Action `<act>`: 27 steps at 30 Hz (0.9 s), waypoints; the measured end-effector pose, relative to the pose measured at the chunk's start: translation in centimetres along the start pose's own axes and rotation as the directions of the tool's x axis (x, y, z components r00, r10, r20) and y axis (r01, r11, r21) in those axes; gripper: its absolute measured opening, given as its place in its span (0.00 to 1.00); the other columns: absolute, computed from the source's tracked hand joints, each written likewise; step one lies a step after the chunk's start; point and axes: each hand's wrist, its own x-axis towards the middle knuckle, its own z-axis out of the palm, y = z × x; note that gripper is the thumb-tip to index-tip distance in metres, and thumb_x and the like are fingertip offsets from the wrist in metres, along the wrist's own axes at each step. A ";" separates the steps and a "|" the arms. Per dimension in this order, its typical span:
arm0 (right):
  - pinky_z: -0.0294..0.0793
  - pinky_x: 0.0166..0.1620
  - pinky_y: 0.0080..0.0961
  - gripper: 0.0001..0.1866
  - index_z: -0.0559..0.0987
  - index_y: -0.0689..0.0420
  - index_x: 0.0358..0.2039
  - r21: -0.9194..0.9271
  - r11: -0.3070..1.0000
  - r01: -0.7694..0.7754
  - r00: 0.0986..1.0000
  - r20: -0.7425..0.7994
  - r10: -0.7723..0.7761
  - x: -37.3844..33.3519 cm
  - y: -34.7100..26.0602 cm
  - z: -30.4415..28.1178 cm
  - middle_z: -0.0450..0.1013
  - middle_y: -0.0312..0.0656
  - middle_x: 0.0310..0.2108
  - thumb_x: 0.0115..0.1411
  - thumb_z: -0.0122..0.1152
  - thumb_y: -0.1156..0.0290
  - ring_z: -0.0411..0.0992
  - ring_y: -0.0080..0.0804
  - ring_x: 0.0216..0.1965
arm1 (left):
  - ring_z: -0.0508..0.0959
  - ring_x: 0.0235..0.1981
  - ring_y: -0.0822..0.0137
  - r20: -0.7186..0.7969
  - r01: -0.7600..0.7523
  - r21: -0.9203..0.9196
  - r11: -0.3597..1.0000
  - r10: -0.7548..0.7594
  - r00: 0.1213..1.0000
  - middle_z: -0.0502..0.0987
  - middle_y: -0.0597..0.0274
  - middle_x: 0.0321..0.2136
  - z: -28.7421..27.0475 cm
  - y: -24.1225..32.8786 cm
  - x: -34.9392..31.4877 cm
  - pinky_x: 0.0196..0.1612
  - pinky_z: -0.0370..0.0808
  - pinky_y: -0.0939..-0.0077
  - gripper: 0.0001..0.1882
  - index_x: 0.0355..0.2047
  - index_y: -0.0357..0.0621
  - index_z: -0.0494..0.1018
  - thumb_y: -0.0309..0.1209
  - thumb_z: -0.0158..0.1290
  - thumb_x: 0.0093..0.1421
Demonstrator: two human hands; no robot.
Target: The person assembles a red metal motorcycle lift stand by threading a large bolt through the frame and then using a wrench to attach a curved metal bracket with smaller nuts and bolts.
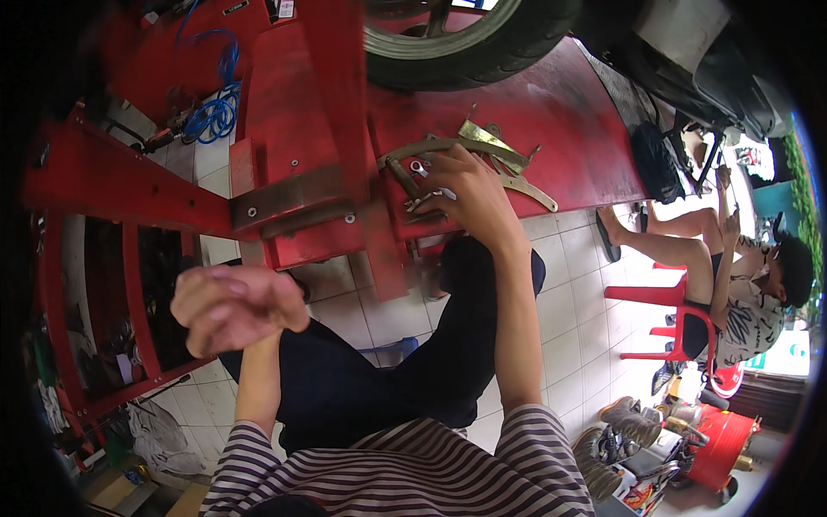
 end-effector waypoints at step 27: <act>0.67 0.30 0.26 0.15 0.77 0.59 0.29 -0.079 0.989 0.126 0.395 -0.911 -0.123 1.6 -2.8 2.9 0.71 0.40 0.28 0.42 0.72 0.88 0.69 0.32 0.30 | 0.69 0.36 0.69 0.299 0.061 -0.019 0.998 -0.052 0.953 0.73 0.75 0.32 0.9 2.3 -3.9 0.44 0.54 0.65 0.32 0.39 0.58 0.61 0.33 0.70 0.38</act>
